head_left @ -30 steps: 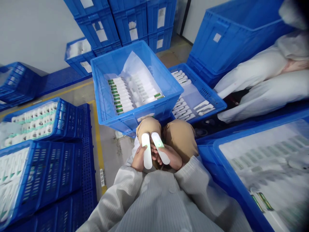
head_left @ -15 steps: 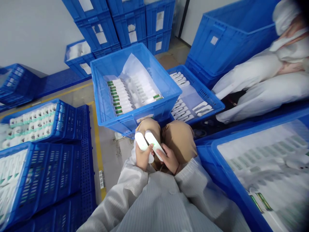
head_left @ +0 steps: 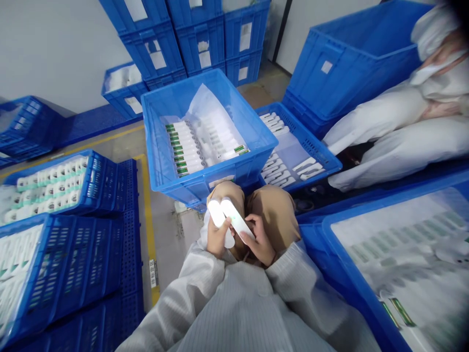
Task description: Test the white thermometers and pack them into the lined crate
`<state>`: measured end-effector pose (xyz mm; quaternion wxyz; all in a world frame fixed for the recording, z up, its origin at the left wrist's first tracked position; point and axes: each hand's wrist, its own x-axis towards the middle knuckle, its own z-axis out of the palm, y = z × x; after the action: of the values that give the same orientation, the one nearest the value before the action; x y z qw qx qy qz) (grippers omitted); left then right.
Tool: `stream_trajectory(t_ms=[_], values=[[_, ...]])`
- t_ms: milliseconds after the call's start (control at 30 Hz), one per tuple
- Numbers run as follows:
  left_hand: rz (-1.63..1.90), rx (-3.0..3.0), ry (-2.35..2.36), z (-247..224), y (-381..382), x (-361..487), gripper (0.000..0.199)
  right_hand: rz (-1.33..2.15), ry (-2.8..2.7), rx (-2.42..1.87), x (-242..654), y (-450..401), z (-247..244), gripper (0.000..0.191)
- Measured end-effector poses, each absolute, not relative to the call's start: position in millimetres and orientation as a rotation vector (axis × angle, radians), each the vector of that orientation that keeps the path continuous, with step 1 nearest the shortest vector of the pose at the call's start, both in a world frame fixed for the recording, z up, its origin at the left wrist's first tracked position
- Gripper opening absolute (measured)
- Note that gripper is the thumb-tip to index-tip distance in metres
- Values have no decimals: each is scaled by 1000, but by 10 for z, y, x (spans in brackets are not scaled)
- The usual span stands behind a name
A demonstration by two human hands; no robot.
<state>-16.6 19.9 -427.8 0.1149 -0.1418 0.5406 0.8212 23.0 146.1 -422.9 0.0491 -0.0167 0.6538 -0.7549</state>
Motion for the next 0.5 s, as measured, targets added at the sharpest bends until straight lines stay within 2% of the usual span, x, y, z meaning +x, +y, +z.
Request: stream_trajectory(t_ms=[167, 267, 500], values=[[2518, -465, 1272, -4257, 223, -168, 47, -2241, 2115, 88, 197, 1537, -4299, 32], [2516, -454, 1156, -4238, 246, -172, 49, -2094, 2322, -51, 166, 1557, -4308, 24], [2437, -427, 991, -4225, 286, -162, 53, -2013, 2372, -285, 167, 1511, -4281, 36]])
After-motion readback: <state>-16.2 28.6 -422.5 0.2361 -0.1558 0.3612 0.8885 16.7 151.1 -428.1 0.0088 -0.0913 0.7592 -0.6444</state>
